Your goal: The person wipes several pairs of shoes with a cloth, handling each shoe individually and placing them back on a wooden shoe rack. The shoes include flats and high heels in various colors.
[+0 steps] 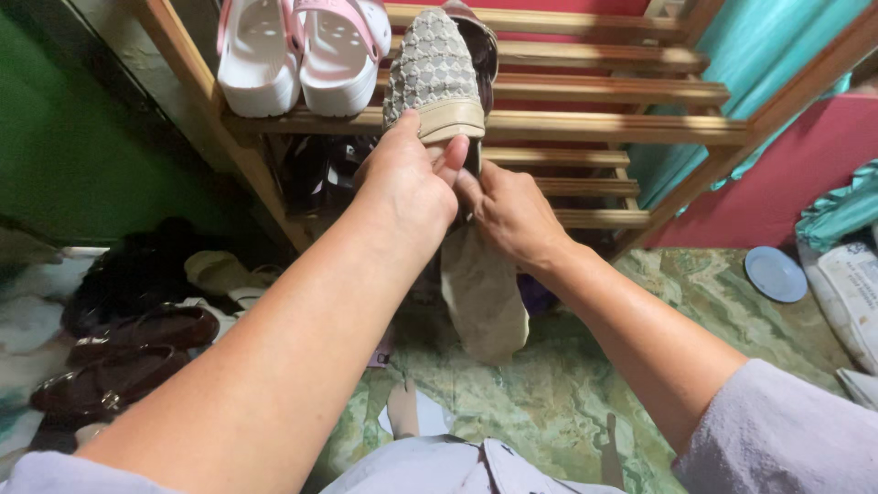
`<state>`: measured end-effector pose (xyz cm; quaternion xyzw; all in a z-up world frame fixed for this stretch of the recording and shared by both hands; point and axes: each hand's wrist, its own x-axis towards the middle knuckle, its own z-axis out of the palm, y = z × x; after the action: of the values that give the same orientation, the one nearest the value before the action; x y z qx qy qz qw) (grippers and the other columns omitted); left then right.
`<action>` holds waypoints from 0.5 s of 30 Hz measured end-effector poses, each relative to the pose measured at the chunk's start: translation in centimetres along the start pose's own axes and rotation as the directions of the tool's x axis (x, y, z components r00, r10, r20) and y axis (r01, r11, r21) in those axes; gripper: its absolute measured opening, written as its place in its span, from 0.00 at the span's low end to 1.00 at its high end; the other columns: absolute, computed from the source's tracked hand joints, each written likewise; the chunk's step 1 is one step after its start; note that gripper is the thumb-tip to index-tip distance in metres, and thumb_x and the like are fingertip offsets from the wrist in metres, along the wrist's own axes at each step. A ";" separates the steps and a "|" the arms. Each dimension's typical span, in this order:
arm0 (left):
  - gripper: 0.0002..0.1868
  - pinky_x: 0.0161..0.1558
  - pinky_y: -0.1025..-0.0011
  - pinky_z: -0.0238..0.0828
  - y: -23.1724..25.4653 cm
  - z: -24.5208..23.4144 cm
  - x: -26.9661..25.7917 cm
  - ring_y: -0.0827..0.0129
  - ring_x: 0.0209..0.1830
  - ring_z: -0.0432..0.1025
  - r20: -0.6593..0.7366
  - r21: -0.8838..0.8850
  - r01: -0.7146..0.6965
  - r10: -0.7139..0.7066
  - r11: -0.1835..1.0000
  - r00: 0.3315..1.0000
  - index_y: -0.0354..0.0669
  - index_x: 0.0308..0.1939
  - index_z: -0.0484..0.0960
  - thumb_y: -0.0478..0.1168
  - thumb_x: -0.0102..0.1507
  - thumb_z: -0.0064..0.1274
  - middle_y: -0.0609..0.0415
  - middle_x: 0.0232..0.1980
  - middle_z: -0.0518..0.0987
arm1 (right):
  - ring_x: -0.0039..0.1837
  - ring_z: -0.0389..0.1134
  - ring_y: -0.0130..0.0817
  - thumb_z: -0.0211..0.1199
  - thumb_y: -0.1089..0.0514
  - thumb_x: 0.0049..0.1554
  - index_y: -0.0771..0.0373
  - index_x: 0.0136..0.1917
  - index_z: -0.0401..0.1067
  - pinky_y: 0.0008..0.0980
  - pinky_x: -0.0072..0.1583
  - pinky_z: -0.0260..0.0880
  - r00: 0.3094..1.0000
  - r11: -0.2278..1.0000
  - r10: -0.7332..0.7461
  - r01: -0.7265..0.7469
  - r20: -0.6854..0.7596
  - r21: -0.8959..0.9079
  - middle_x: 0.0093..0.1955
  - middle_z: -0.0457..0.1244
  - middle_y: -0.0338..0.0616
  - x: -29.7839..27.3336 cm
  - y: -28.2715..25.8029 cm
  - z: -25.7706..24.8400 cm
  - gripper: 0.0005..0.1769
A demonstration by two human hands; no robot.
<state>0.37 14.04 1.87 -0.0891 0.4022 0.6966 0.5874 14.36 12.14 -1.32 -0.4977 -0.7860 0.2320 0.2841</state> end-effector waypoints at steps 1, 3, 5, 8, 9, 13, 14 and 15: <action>0.18 0.25 0.74 0.77 0.5 0.9 0.5 0.59 0.28 0.76 0.015 0.009 -0.025 0.025 1.000 1.000 0.34 0.51 0.74 0.45 0.66 0.54 0.40 0.41 0.79 | 0.42 0.66 0.63 0.54 0.42 0.69 0.73 0.45 0.71 0.46 0.48 0.68 0.998 0.997 0.061 -0.060 0.013 -0.037 0.41 0.65 0.66 1.7 0.2 0.1 0.29; 0.17 0.22 0.75 0.74 1.5 2.1 1.8 0.59 0.26 0.74 0.024 0.032 -0.069 0.068 0.997 0.997 0.34 0.49 0.74 0.44 0.65 0.54 0.39 0.40 0.79 | 0.42 0.68 0.57 0.55 0.43 0.67 0.73 0.45 0.72 0.45 0.47 0.68 0.999 0.999 0.032 -0.032 0.001 0.004 0.41 0.67 0.64 4.6 0.8 0.3 0.28; 0.15 0.21 0.74 0.72 2.6 2.7 3.2 0.63 0.23 0.74 0.091 0.236 -0.169 0.152 0.957 0.984 0.31 0.46 0.78 0.42 0.64 0.56 0.37 0.40 0.83 | 0.42 0.70 0.51 0.55 0.44 0.66 0.71 0.47 0.73 0.43 0.47 0.68 1.000 0.998 -0.011 0.011 0.001 0.066 0.41 0.68 0.61 7.1 1.2 0.6 0.25; 0.16 0.31 0.69 0.73 4.3 3.2 5.5 0.65 0.29 0.79 0.264 0.566 -0.486 0.412 0.666 0.872 0.32 0.42 0.82 0.45 0.64 0.57 0.39 0.39 0.87 | 0.44 0.72 0.44 0.55 0.45 0.64 0.67 0.51 0.75 0.40 0.47 0.69 0.998 0.984 -0.066 0.065 0.006 0.167 0.42 0.70 0.54 12.0 1.3 0.4 0.22; 0.16 0.37 0.66 0.75 4.5 2.9 6.1 0.65 0.32 0.81 0.345 0.650 -0.580 0.490 0.490 0.801 0.33 0.41 0.84 0.47 0.65 0.57 0.41 0.38 0.88 | 0.44 0.72 0.42 0.55 0.45 0.63 0.66 0.51 0.75 0.39 0.47 0.70 0.999 0.980 -0.047 0.041 0.024 0.193 0.42 0.71 0.53 13.6 1.4 0.4 0.21; 0.19 0.56 0.53 0.66 3.9 1.2 8.2 0.47 0.52 0.70 0.648 0.616 -0.757 0.686 -0.216 0.331 0.33 0.50 0.77 0.42 0.61 0.60 0.38 0.48 0.78 | 0.41 0.69 0.44 0.53 0.43 0.67 0.68 0.50 0.74 0.43 0.45 0.68 0.983 0.989 0.141 -0.144 0.119 0.021 0.40 0.69 0.54 18.3 1.9 1.5 0.24; 0.22 0.60 0.53 0.63 3.6 0.9 8.5 0.46 0.55 0.68 0.714 0.553 -0.787 0.643 -0.275 0.277 0.31 0.53 0.75 0.39 0.59 0.58 0.37 0.51 0.77 | 0.40 0.68 0.44 0.52 0.43 0.68 0.69 0.50 0.75 0.44 0.44 0.69 0.971 0.987 0.132 -0.109 0.201 -0.120 0.40 0.68 0.55 19.2 2.0 1.7 0.25; 0.25 0.64 0.53 0.61 3.5 0.6 8.7 0.45 0.57 0.66 0.773 0.484 -0.811 0.595 -0.330 0.220 0.28 0.56 0.73 0.36 0.57 0.56 0.36 0.53 0.75 | 0.39 0.68 0.45 0.50 0.43 0.69 0.69 0.49 0.75 0.45 0.43 0.69 0.950 0.965 0.133 -0.060 0.282 -0.254 0.39 0.68 0.56 19.9 2.0 1.9 0.26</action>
<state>-5.06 20.97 -1.29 0.5810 0.5966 0.5536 -0.0063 7.60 30.94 0.32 -0.5263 -0.8166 0.2200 0.0879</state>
